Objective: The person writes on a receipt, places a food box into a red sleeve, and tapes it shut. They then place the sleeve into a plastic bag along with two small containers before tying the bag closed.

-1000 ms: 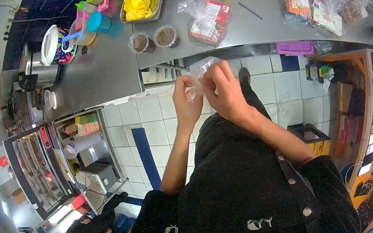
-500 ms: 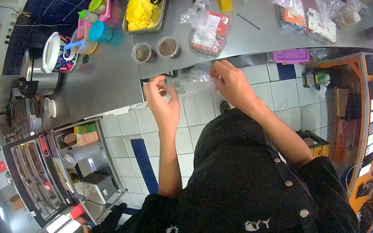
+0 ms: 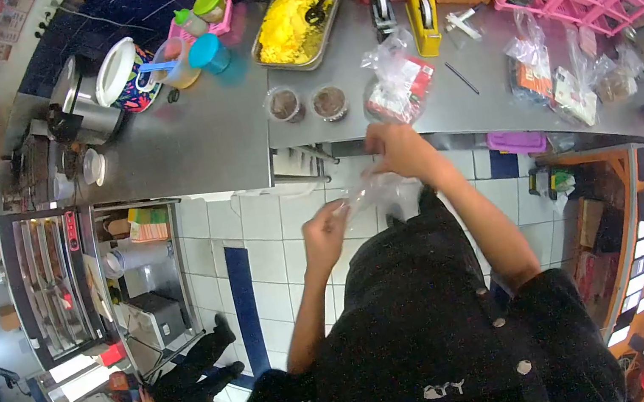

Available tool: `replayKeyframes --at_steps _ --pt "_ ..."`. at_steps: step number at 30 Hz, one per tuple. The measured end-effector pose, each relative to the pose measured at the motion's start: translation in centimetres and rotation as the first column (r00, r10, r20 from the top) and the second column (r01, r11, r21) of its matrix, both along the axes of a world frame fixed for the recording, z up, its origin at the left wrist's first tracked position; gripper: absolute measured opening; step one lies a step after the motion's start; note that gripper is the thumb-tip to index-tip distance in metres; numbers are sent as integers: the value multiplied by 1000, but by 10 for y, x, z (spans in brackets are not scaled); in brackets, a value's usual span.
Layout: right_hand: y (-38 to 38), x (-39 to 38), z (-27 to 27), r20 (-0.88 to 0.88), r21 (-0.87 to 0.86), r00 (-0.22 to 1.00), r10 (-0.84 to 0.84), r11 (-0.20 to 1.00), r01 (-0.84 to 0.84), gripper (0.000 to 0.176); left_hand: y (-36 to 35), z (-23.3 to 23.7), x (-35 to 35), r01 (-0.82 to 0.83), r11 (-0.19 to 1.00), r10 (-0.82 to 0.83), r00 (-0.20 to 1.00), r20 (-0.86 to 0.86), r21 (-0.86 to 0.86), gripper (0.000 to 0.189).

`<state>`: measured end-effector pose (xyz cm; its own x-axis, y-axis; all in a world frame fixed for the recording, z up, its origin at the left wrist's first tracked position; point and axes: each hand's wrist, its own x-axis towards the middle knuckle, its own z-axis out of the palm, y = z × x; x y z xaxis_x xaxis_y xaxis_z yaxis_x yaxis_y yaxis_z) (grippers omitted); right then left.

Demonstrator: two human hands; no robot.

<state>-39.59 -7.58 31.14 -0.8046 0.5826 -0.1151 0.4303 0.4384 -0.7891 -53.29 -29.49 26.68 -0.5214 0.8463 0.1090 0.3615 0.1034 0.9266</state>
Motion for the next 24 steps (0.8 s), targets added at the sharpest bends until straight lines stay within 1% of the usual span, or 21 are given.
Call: replayKeyframes --at_steps 1,2,3,4,6,7,8,9,10,12,13,14,15,16,17,18,19,21,22,23,24 --pt "15 -13 -4 63 -249 964 259 939 -236 64 -6 -3 -12 -2 1000 2 1000 -6 -2 21" --pt "24 -27 -15 57 -249 963 265 937 -243 64 -12 -1 -26 -154 982 151 988 -38 -105 19" --pt "29 -45 -30 20 -27 983 182 983 -181 70 -15 -1 -35 -307 930 296 951 -84 -200 17" --pt "34 -64 -45 -35 187 993 112 977 -103 76 -13 -1 -40 -322 924 310 947 -88 -205 17" --pt "43 -104 -73 -93 524 994 -66 845 105 86 -9 0 -52 -355 932 354 935 -33 -72 15" --pt "52 -121 -92 -99 510 994 -50 855 94 86 -9 -2 -58 -352 928 338 933 -123 -125 15" --pt "64 -135 -110 34 485 999 -39 874 18 88 -6 -2 -63 -367 921 350 927 -137 -128 15" --pt "67 -143 -113 168 451 985 -26 891 -53 89 -4 -1 -66 -369 916 331 917 -222 -159 15" --pt "68 -142 -117 156 449 988 -17 892 -56 89 -1 0 -71 -373 909 309 902 -303 -184 17" --pt "61 -126 -95 -81 203 994 -70 975 86 78 4 0 -78 -403 895 338 892 -301 -190 17" --pt "56 -113 -77 -81 205 995 -63 976 78 78 7 0 -80 -419 887 356 889 -289 -195 17" --pt "51 -96 -56 -109 -1 992 -69 998 69 69 10 -2 -81 -429 881 369 887 -276 -200 17" --pt "41 -78 -41 -129 -209 988 -88 976 59 60 11 -3 -80 -424 883 365 891 -271 -204 17" --pt "31 -65 -33 -124 -202 988 -96 977 70 60 17 -5 -80 -405 898 363 902 -232 -173 17" --pt "20 -54 -24 -172 -570 946 -276 811 133 54 25 -6 -80 -385 912 356 914 -195 -139 18" --pt "10 -44 -20 -147 -850 877 -458 511 125 49 33 -6 -78 -371 919 343 920 -189 -134 18" --pt "2 -36 -20 -145 -849 872 -467 511 133 49 39 -7 -76 -324 937 297 936 -190 -133 18" --pt "-16 -28 -25 -245 -864 742 -625 488 126 49 45 -8 -71 -284 948 255 948 -192 -143 18" --pt "-21 -23 -30 -234 -868 746 -624 479 129 49 51 -11 -65 -217 968 205 973 -102 -124 22" --pt "-23 -15 -37 -258 -838 749 -610 527 140 50 54 -13 -59 -150 984 150 989 -10 -97 25" --pt "-26 -9 -44 -283 -803 752 -595 575 153 51 54 -15 -53 -150 983 150 989 -3 -105 25"
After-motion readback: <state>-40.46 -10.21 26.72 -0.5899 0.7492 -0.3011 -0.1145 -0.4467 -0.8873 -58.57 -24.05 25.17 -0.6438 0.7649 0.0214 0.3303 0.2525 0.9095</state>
